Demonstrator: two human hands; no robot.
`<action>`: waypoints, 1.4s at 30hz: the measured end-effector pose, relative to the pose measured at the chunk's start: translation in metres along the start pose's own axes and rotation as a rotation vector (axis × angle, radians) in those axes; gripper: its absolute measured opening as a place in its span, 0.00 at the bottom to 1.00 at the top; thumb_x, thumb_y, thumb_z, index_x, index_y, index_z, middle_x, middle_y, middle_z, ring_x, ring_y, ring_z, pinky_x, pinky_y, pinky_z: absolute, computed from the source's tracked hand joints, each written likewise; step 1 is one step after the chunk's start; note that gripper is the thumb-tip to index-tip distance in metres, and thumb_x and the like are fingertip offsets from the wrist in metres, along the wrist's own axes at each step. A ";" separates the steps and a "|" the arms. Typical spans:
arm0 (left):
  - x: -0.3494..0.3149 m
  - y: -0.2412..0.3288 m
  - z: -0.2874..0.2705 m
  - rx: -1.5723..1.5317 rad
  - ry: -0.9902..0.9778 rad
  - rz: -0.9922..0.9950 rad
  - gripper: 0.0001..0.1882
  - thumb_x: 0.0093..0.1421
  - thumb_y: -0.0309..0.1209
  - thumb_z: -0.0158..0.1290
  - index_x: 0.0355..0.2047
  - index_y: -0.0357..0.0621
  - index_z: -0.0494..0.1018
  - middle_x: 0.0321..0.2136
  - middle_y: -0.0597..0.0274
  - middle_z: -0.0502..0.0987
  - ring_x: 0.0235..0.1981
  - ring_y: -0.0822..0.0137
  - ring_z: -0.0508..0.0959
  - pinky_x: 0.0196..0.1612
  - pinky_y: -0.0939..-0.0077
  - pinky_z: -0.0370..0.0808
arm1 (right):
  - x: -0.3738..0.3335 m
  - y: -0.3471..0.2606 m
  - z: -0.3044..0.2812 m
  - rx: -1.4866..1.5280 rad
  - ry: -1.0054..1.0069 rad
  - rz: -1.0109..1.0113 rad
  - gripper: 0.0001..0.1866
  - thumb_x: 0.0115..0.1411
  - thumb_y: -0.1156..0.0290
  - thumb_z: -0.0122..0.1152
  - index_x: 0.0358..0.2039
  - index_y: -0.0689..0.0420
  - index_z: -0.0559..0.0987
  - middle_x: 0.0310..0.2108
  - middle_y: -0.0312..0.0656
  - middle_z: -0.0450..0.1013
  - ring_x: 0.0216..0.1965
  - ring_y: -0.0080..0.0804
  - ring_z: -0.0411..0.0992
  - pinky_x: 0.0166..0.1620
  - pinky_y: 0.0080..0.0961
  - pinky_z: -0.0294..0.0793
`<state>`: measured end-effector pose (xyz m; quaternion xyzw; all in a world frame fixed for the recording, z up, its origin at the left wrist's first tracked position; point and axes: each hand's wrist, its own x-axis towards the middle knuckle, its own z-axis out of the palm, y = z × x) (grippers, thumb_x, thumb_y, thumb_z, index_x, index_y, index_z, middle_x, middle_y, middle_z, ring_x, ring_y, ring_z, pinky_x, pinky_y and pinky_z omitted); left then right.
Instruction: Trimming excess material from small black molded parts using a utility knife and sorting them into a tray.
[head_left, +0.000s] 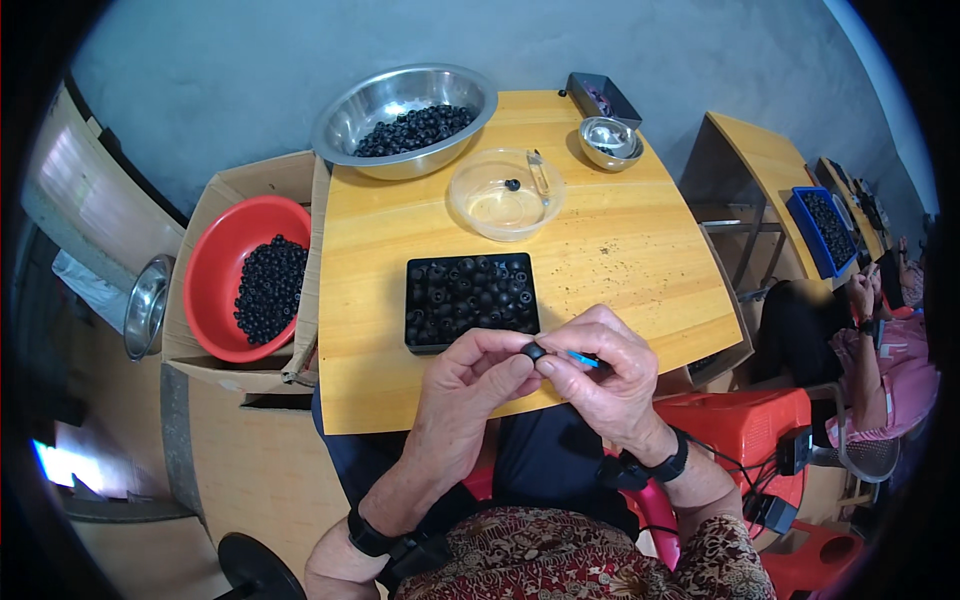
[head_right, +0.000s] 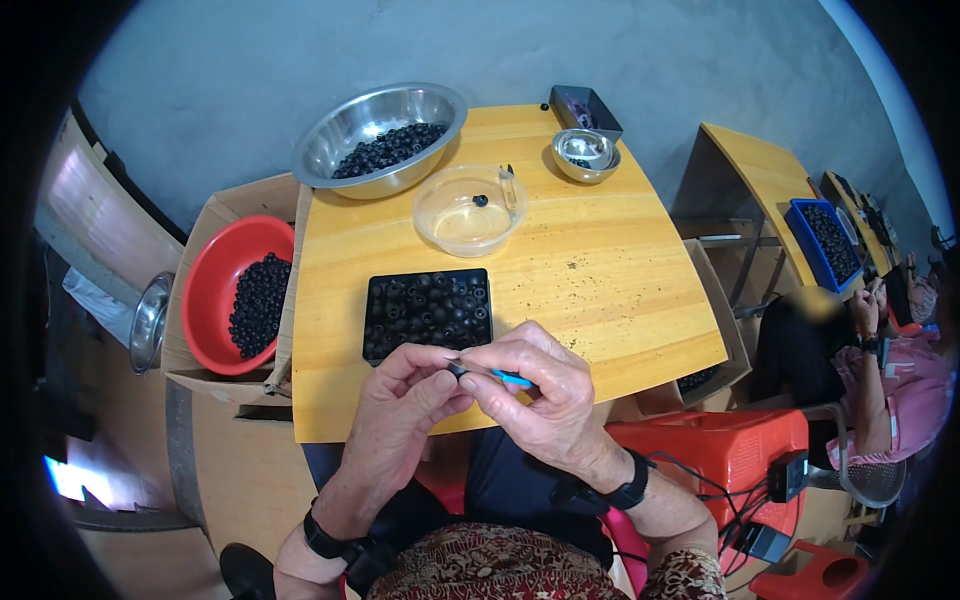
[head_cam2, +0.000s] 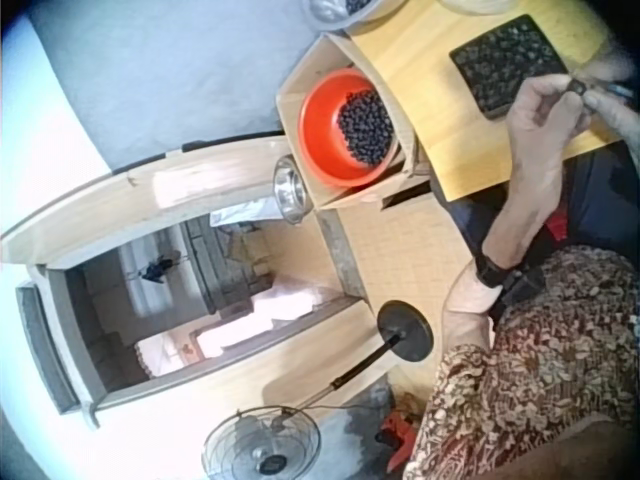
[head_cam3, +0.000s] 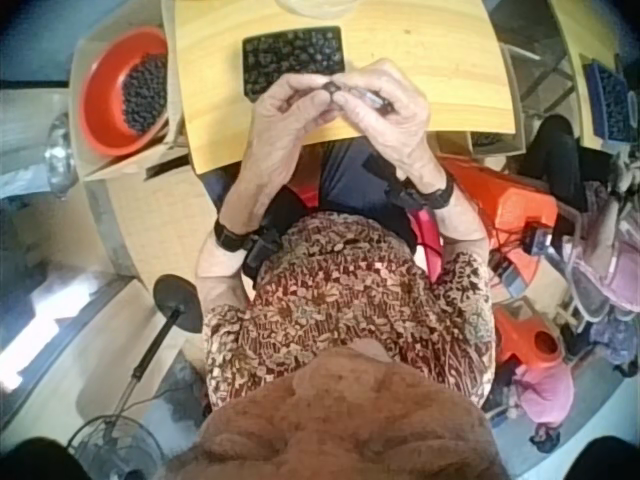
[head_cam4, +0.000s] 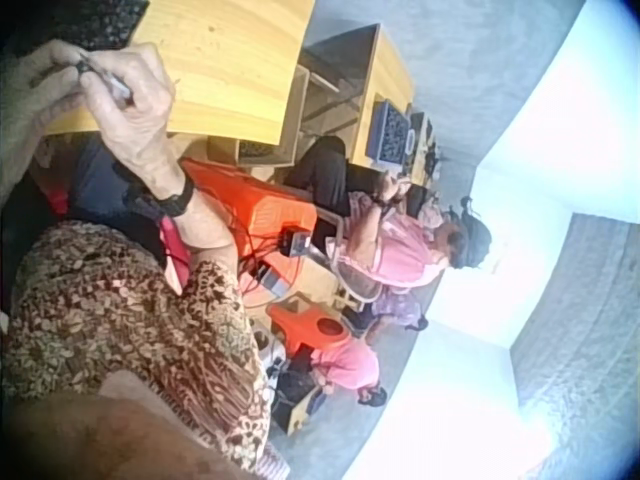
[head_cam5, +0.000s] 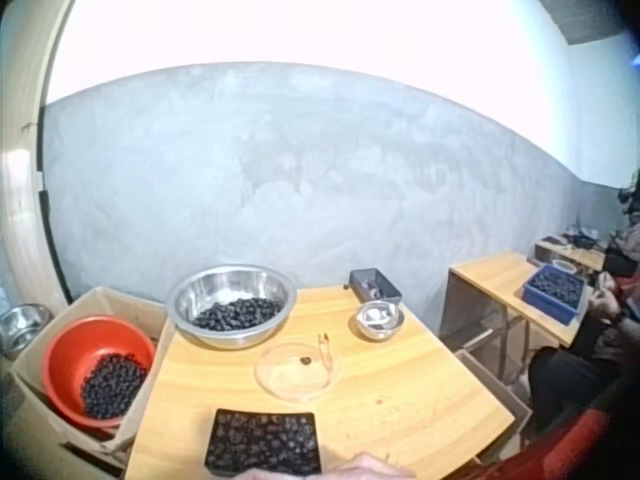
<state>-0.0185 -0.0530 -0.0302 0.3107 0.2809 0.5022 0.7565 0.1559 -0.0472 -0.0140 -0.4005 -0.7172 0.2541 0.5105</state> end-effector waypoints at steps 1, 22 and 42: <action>0.000 -0.002 0.001 -0.001 0.000 -0.001 0.10 0.64 0.24 0.55 0.46 0.39 0.74 0.40 0.63 0.78 0.41 0.75 0.78 0.49 0.79 0.78 | -0.001 0.000 0.000 0.001 0.002 0.014 0.11 0.52 0.80 0.69 0.38 0.59 0.82 0.30 0.40 0.75 0.30 0.26 0.74 0.31 0.21 0.73; -0.005 -0.014 0.007 0.078 0.015 0.233 0.11 0.62 0.19 0.56 0.46 0.36 0.74 0.40 0.63 0.79 0.41 0.76 0.78 0.48 0.81 0.77 | -0.010 0.000 -0.003 -0.212 0.030 -0.260 0.20 0.43 0.84 0.64 0.40 0.59 0.83 0.33 0.41 0.76 0.30 0.33 0.76 0.31 0.26 0.77; -0.003 -0.014 0.009 0.146 0.041 0.262 0.11 0.59 0.22 0.59 0.42 0.39 0.73 0.37 0.62 0.79 0.37 0.75 0.79 0.44 0.80 0.77 | -0.009 -0.003 0.000 0.026 0.056 -0.063 0.12 0.52 0.82 0.67 0.38 0.62 0.80 0.31 0.43 0.77 0.29 0.28 0.74 0.30 0.22 0.72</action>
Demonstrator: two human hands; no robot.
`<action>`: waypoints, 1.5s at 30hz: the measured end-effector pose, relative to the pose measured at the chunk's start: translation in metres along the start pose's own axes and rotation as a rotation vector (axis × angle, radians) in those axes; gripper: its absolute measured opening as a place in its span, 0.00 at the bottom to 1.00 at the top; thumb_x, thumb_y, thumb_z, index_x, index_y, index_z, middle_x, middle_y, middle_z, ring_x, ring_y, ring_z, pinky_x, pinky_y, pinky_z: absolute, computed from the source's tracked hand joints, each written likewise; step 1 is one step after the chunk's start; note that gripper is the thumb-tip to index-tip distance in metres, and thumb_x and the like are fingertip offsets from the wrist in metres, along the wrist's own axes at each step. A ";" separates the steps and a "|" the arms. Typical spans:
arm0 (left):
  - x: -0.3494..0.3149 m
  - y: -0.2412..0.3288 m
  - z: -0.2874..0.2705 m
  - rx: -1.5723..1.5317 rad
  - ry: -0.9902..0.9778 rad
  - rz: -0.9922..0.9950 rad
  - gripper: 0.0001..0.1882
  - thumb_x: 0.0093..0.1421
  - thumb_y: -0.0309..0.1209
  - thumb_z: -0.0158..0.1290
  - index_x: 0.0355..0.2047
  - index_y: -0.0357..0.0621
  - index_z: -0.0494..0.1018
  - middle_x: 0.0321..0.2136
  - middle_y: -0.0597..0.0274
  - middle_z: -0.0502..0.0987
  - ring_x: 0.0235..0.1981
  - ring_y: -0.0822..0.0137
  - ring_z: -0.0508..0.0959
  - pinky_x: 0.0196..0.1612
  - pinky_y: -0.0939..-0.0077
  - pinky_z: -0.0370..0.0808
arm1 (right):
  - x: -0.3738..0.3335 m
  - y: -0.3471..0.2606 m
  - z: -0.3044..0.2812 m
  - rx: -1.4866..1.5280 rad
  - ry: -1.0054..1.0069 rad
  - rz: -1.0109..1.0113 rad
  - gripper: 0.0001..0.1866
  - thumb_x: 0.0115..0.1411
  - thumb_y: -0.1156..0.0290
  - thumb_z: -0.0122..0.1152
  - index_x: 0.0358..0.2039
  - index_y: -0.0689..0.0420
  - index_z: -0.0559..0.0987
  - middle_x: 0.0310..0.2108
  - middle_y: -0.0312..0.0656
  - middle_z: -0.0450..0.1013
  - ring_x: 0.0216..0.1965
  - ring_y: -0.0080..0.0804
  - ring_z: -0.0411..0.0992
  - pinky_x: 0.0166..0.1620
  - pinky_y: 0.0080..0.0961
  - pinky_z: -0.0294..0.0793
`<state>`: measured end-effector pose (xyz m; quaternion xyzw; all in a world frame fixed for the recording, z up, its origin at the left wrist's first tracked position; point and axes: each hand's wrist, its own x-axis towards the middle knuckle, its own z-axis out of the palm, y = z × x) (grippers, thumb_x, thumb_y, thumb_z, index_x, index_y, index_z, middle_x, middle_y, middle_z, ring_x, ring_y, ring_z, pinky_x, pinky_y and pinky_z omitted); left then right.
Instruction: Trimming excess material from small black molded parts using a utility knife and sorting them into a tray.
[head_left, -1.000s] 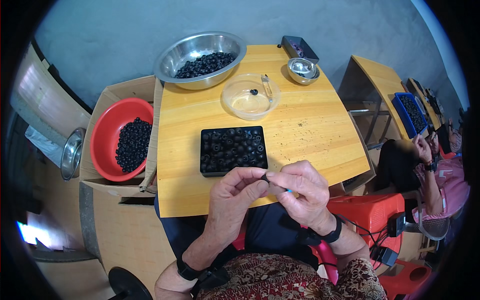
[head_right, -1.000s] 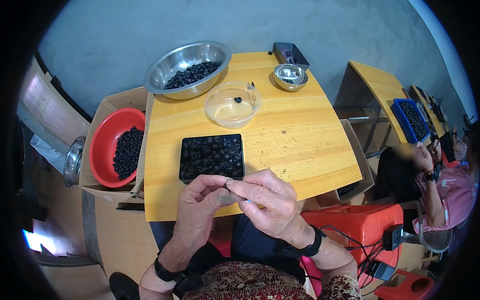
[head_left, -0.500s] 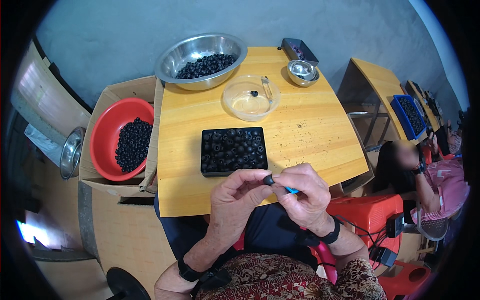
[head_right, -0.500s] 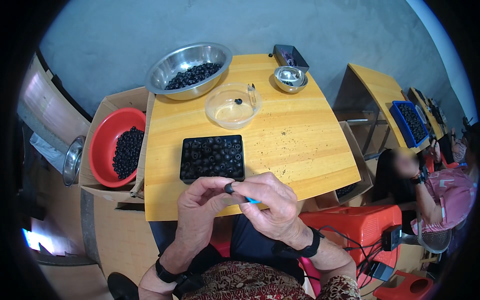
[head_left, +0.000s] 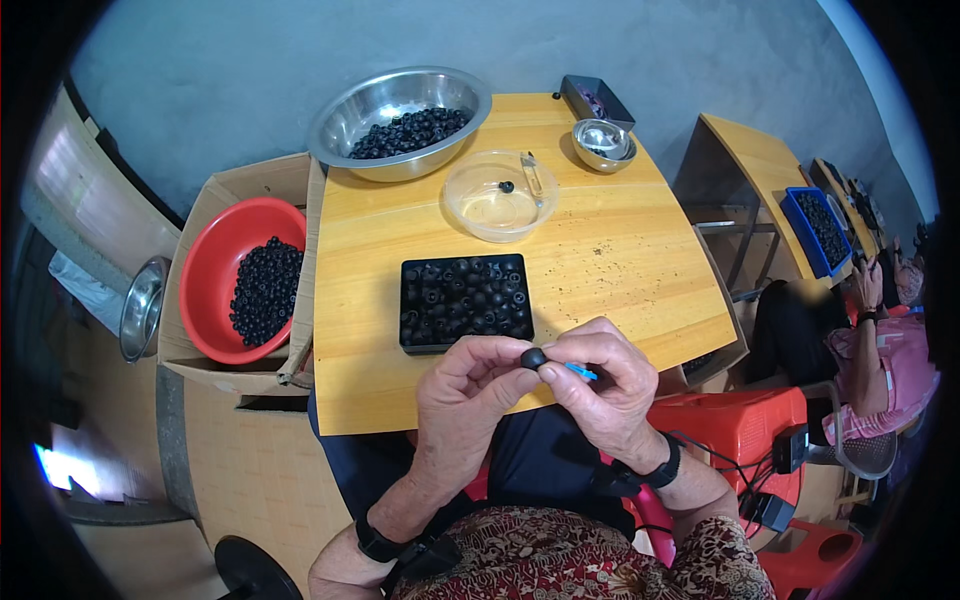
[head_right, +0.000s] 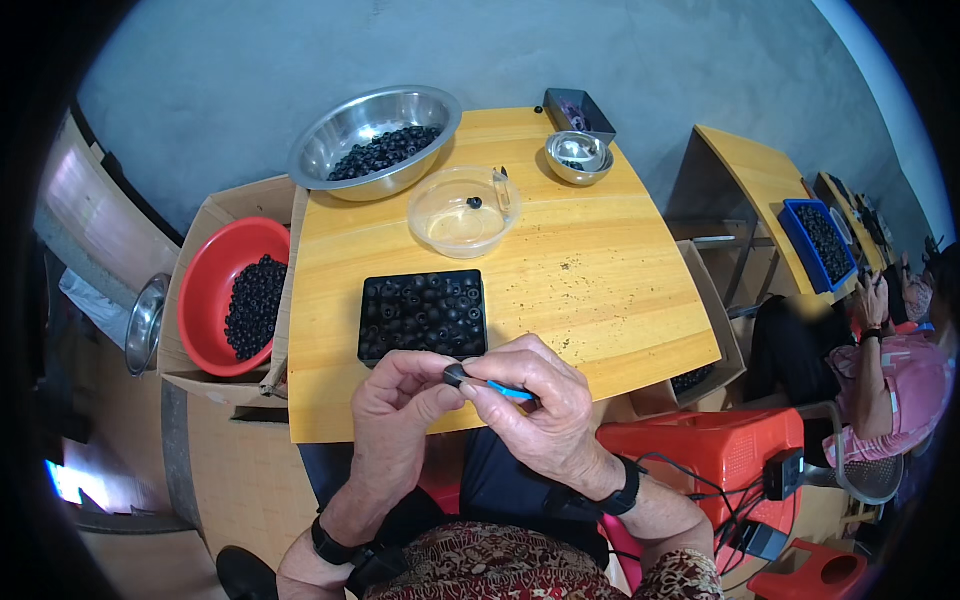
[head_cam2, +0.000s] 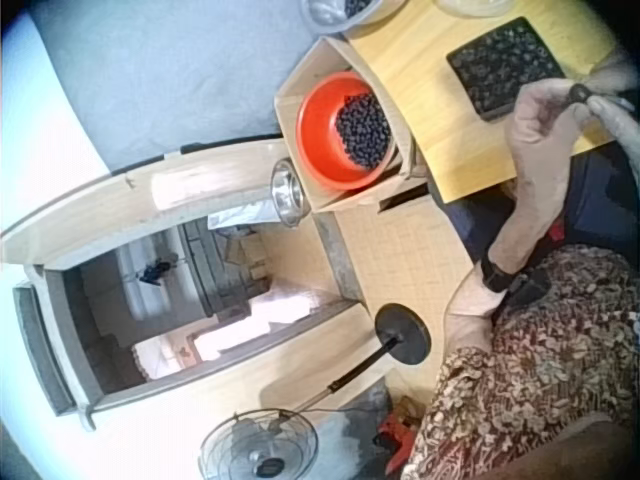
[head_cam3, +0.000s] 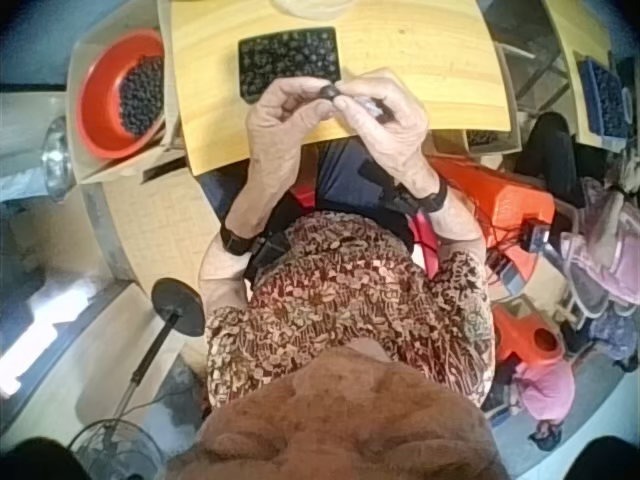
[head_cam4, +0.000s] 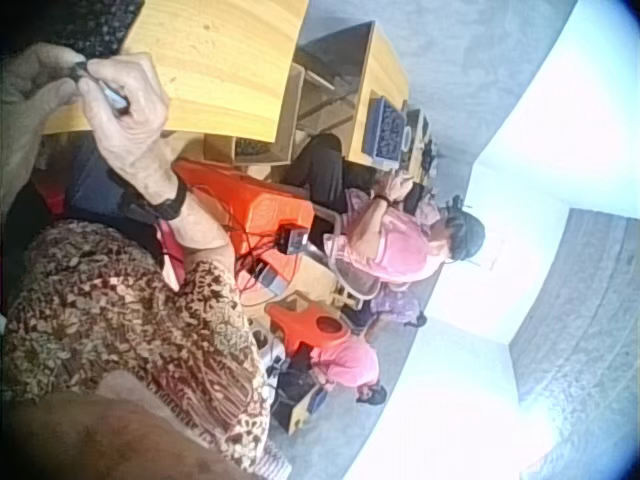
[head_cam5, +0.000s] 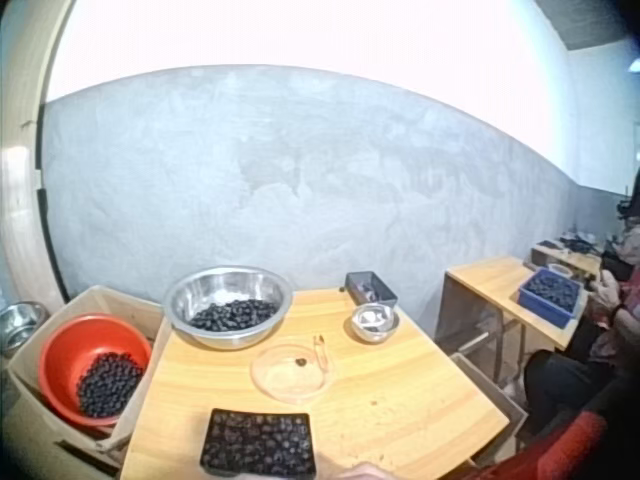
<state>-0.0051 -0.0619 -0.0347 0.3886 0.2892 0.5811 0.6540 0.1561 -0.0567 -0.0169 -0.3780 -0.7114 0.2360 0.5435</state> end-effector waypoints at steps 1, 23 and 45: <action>0.000 -0.001 -0.001 0.000 -0.001 -0.001 0.11 0.59 0.22 0.59 0.42 0.39 0.73 0.37 0.62 0.79 0.37 0.75 0.79 0.44 0.80 0.77 | 0.000 0.000 0.000 0.002 -0.002 0.005 0.11 0.53 0.81 0.67 0.39 0.62 0.81 0.31 0.43 0.77 0.29 0.28 0.74 0.30 0.22 0.71; 0.001 0.013 -0.004 -0.010 0.013 -0.157 0.12 0.63 0.21 0.55 0.47 0.37 0.73 0.41 0.62 0.78 0.41 0.72 0.78 0.49 0.78 0.76 | 0.000 0.001 -0.012 0.036 -0.099 0.147 0.14 0.67 0.70 0.53 0.48 0.64 0.78 0.32 0.43 0.74 0.32 0.28 0.71 0.36 0.23 0.70; -0.022 0.036 0.027 -0.049 -0.082 -0.199 0.11 0.62 0.22 0.55 0.45 0.35 0.73 0.39 0.57 0.80 0.38 0.70 0.81 0.45 0.77 0.80 | -0.016 -0.037 -0.031 0.033 -0.030 0.057 0.13 0.57 0.76 0.66 0.44 0.62 0.81 0.29 0.40 0.74 0.28 0.25 0.71 0.32 0.21 0.69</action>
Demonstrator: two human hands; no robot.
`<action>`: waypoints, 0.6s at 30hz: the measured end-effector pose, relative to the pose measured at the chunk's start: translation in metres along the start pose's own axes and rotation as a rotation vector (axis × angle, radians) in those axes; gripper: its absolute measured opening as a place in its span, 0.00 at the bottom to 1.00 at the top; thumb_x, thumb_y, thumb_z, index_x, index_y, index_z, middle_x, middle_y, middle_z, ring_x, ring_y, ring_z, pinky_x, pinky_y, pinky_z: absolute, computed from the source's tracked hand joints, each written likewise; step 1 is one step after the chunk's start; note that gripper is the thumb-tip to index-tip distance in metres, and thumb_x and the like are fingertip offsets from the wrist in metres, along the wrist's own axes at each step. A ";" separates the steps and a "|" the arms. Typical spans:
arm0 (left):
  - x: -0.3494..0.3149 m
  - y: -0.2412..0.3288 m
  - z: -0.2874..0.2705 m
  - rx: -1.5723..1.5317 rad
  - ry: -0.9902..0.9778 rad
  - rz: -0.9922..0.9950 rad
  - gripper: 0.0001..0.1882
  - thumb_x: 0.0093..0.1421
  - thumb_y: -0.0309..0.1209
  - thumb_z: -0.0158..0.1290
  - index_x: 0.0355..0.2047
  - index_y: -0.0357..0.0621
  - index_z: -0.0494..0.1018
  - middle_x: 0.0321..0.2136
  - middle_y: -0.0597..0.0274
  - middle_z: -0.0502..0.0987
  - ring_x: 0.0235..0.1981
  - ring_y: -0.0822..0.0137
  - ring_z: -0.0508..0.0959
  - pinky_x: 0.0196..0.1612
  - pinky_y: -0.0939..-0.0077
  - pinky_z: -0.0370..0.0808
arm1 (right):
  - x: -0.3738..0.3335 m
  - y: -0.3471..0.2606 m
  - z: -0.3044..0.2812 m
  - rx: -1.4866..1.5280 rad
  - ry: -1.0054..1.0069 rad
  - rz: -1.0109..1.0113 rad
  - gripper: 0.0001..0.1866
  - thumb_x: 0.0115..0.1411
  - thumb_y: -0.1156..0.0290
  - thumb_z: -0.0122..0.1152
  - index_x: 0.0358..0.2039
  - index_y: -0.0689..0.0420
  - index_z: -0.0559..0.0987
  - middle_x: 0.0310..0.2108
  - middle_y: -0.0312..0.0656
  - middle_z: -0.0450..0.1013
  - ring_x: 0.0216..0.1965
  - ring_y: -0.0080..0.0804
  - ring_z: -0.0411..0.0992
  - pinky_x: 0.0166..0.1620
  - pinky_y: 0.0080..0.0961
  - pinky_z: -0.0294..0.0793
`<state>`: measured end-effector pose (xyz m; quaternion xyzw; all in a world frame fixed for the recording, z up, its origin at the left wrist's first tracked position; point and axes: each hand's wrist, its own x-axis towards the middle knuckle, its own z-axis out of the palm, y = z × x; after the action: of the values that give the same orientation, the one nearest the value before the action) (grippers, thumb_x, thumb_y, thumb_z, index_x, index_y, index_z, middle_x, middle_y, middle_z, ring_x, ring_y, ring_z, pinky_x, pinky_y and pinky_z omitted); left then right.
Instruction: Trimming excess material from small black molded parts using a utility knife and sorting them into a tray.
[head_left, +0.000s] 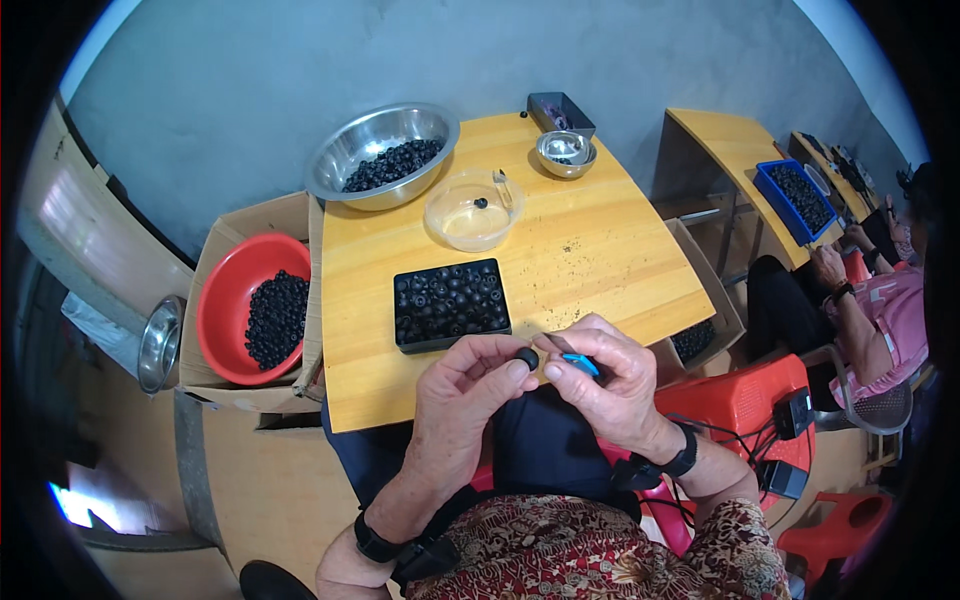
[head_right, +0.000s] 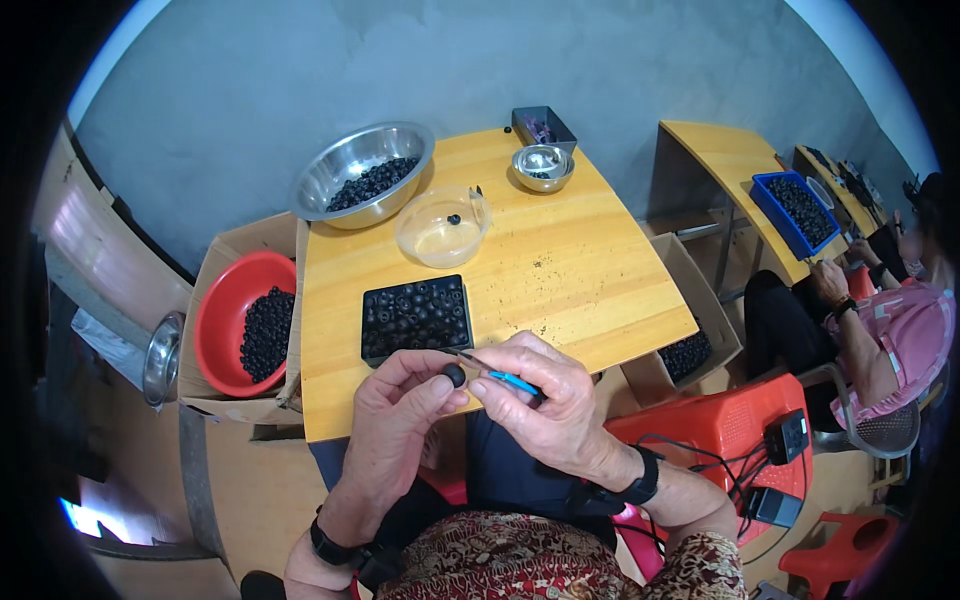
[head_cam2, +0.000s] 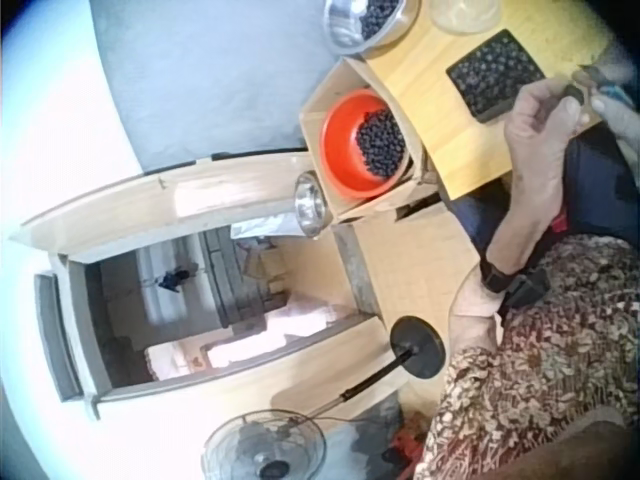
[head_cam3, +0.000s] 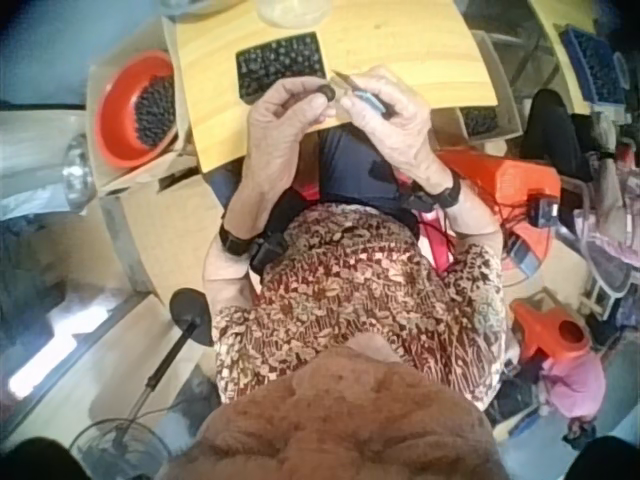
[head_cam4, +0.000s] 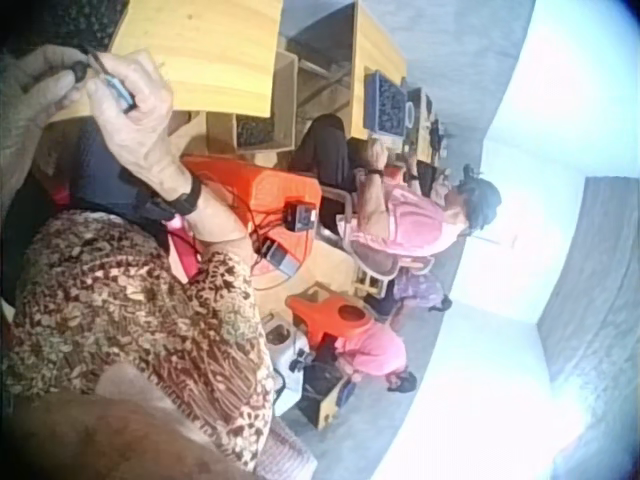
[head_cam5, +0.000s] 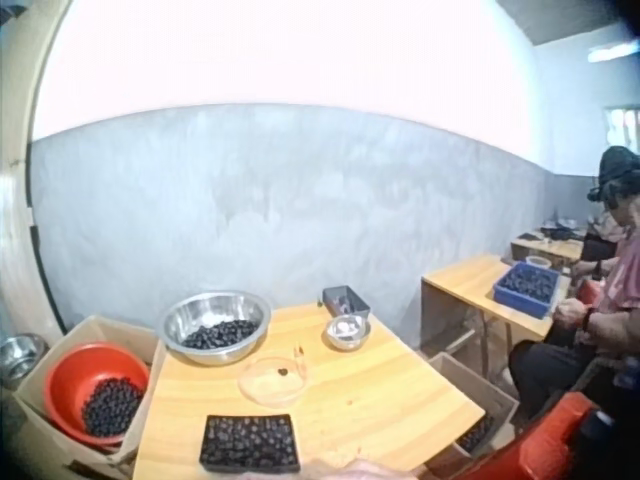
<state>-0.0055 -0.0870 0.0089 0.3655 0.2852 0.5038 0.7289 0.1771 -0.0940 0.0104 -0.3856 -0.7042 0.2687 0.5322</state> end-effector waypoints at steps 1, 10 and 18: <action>-0.001 0.000 0.001 0.003 -0.004 0.003 0.11 0.62 0.22 0.55 0.45 0.35 0.73 0.39 0.57 0.80 0.38 0.70 0.81 0.45 0.77 0.80 | -0.001 -0.001 0.001 0.004 -0.004 -0.010 0.14 0.57 0.77 0.65 0.44 0.62 0.81 0.30 0.41 0.74 0.28 0.25 0.71 0.32 0.20 0.69; 0.000 -0.004 0.000 -0.158 0.010 -0.015 0.11 0.65 0.23 0.53 0.47 0.36 0.72 0.39 0.58 0.79 0.40 0.70 0.80 0.47 0.74 0.78 | -0.005 0.001 0.012 -0.273 0.027 -0.347 0.23 0.49 0.86 0.62 0.48 0.65 0.78 0.37 0.48 0.77 0.34 0.40 0.78 0.35 0.30 0.79; 0.001 -0.010 -0.007 -0.216 0.004 -0.011 0.10 0.66 0.23 0.51 0.47 0.35 0.72 0.40 0.59 0.78 0.41 0.70 0.80 0.47 0.74 0.80 | -0.007 0.009 0.012 -0.428 -0.014 -0.452 0.28 0.44 0.85 0.64 0.50 0.67 0.77 0.36 0.47 0.75 0.32 0.39 0.76 0.34 0.30 0.78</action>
<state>-0.0054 -0.0867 -0.0033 0.2823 0.2325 0.5284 0.7662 0.1688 -0.0949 -0.0038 -0.3206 -0.8163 -0.0082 0.4804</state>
